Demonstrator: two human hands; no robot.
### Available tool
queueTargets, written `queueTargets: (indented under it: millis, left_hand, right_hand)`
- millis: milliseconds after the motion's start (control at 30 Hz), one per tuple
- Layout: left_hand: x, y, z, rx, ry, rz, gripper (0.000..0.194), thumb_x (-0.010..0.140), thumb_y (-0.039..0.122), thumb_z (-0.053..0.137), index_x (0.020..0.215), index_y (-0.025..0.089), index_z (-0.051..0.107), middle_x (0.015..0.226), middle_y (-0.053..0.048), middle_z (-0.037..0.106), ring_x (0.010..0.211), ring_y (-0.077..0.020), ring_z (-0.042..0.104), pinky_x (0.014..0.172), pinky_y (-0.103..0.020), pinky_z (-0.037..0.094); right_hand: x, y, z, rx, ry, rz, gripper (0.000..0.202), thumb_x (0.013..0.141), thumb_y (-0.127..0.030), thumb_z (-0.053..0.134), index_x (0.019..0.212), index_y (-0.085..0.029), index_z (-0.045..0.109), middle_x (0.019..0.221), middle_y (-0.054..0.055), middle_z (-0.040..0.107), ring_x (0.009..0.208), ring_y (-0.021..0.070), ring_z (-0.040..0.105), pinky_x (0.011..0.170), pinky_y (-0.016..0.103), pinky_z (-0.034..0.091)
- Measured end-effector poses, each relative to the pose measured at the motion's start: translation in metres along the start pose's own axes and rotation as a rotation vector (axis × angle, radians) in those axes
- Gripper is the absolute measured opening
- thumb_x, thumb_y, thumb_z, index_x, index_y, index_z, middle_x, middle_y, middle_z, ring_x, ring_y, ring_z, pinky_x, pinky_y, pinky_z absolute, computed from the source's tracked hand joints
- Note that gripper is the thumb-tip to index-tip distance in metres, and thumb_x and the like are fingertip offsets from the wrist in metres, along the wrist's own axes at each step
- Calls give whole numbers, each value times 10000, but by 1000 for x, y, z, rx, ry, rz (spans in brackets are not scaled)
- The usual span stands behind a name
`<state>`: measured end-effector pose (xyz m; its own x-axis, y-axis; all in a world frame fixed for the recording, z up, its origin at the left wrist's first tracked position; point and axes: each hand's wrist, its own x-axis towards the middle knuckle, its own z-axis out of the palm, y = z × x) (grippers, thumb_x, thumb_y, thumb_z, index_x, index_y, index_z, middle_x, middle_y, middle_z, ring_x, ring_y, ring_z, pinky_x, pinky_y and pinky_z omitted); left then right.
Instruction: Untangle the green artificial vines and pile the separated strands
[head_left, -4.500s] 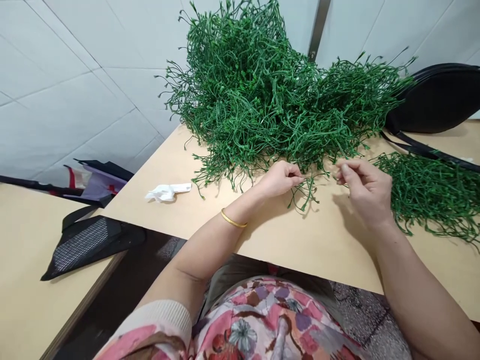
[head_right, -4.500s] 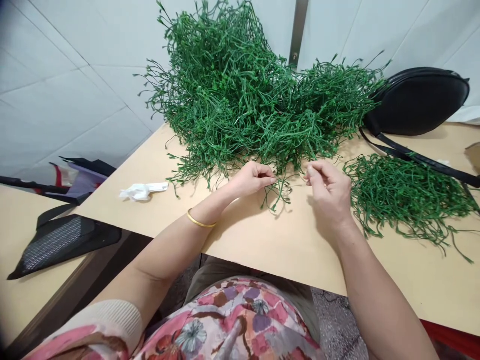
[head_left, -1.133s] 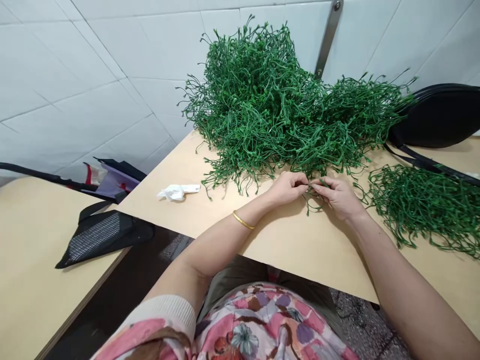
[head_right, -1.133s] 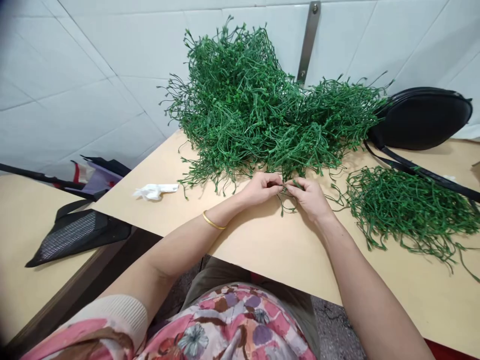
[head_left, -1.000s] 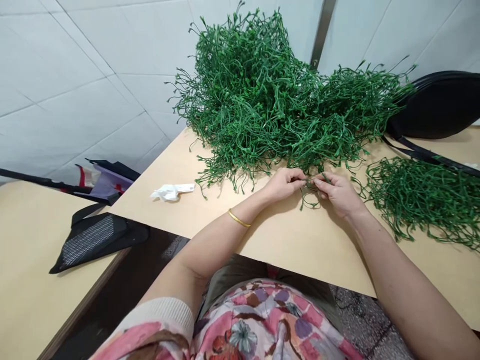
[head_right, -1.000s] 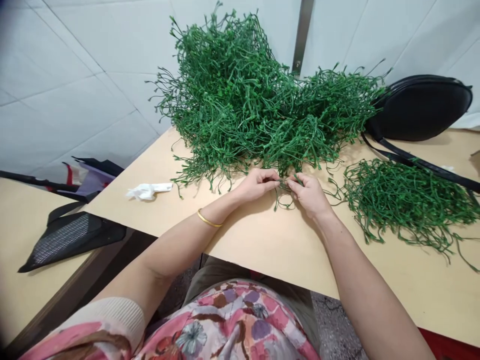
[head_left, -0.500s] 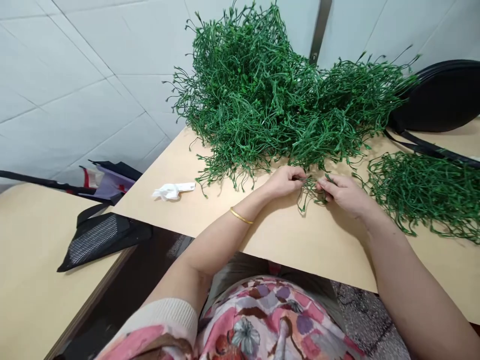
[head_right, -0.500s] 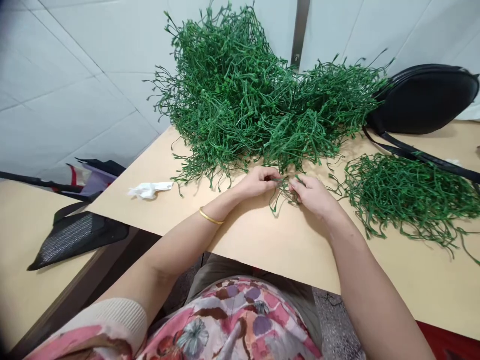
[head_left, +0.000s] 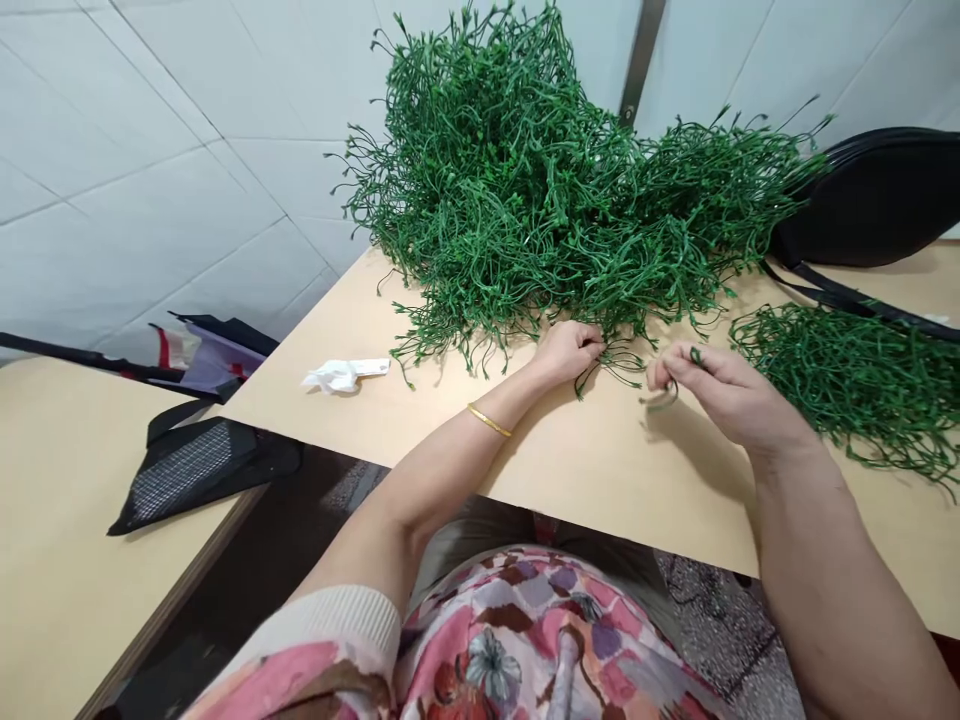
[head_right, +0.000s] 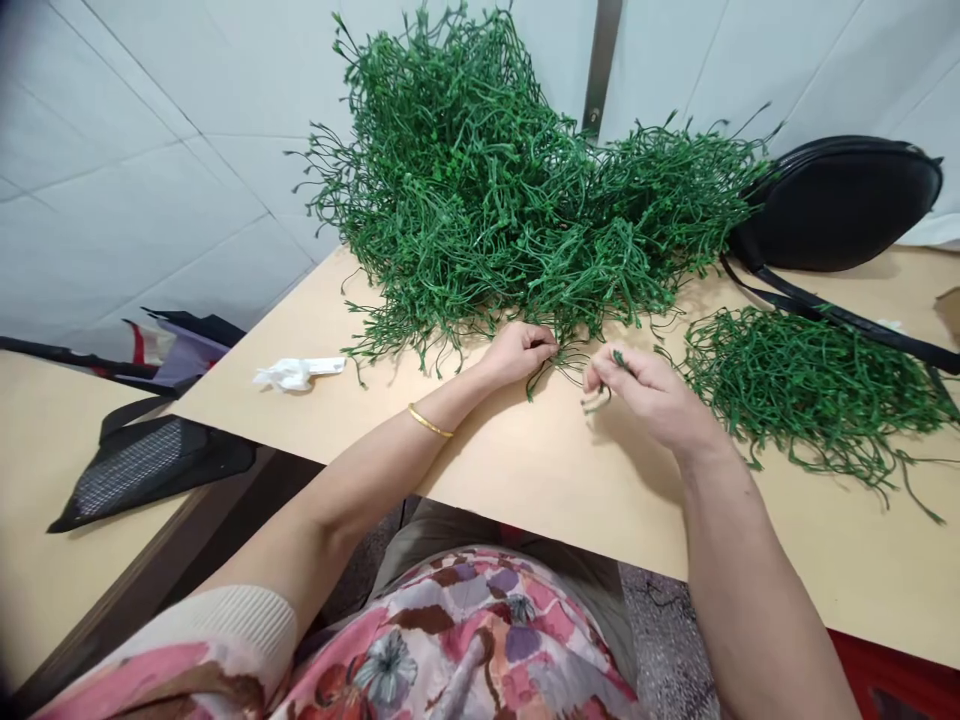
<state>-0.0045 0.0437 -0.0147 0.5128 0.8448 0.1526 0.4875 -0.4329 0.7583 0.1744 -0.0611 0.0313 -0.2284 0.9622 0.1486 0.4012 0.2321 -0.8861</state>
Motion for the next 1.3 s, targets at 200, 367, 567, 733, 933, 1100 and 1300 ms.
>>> queueTargets:
  millis: [200, 367, 567, 733, 933, 1100, 1300]
  left_hand:
    - [-13, 11, -5, -485, -3, -120, 215, 745, 287, 572, 606, 135, 509, 514, 48, 425, 491, -54, 347, 509, -213, 269]
    - [-17, 22, -2, -656, -83, -110, 193, 764, 239, 576, 616, 126, 526, 507, 34, 455, 477, -48, 386, 500, -209, 281]
    - [-17, 22, -3, -743, -184, -152, 189, 765, 237, 584, 621, 119, 551, 545, 3, 526, 498, -54, 442, 522, -218, 308]
    - [-16, 23, -4, -746, -137, -176, 200, 717, 259, 636, 599, 126, 545, 464, 59, 397, 453, -33, 294, 492, -232, 200]
    - [-15, 22, -1, -727, -98, -149, 186, 698, 216, 619, 560, 130, 528, 474, 55, 385, 487, -45, 286, 521, -246, 202]
    - [-11, 20, 6, -593, -76, -100, 216, 695, 188, 605, 519, 128, 497, 498, 45, 405, 514, -51, 307, 536, -245, 215]
    - [-1, 14, 8, -520, 139, -193, 262, 734, 187, 544, 504, 150, 426, 470, 57, 329, 487, -55, 263, 517, -242, 182]
  right_hand:
    - [18, 16, 23, 446, 245, 174, 406, 704, -580, 657, 708, -201, 512, 532, -56, 423, 499, 96, 475, 527, 260, 442]
    - [22, 19, 37, 264, 337, 193, 396, 657, -542, 707, 734, -184, 555, 507, -76, 384, 435, 58, 327, 417, 228, 275]
    - [26, 20, 33, 177, 274, 158, 301, 632, -436, 720, 665, -167, 589, 543, -47, 450, 476, 70, 346, 448, 248, 252]
    - [26, 20, 26, 318, 225, 193, 286, 632, -424, 702, 663, -179, 559, 512, -62, 410, 460, 67, 322, 447, 245, 226]
    - [27, 24, 33, 292, 110, 212, 316, 688, -467, 629, 636, -191, 483, 521, -59, 400, 472, 73, 325, 465, 247, 247]
    - [19, 17, 25, -61, 71, 164, 256, 753, -374, 580, 607, -188, 481, 559, -30, 418, 548, 102, 358, 521, 263, 265]
    - [4, -7, 16, 1, -123, 26, 257, 779, -396, 596, 643, -183, 549, 638, 0, 505, 632, 126, 447, 586, 272, 330]
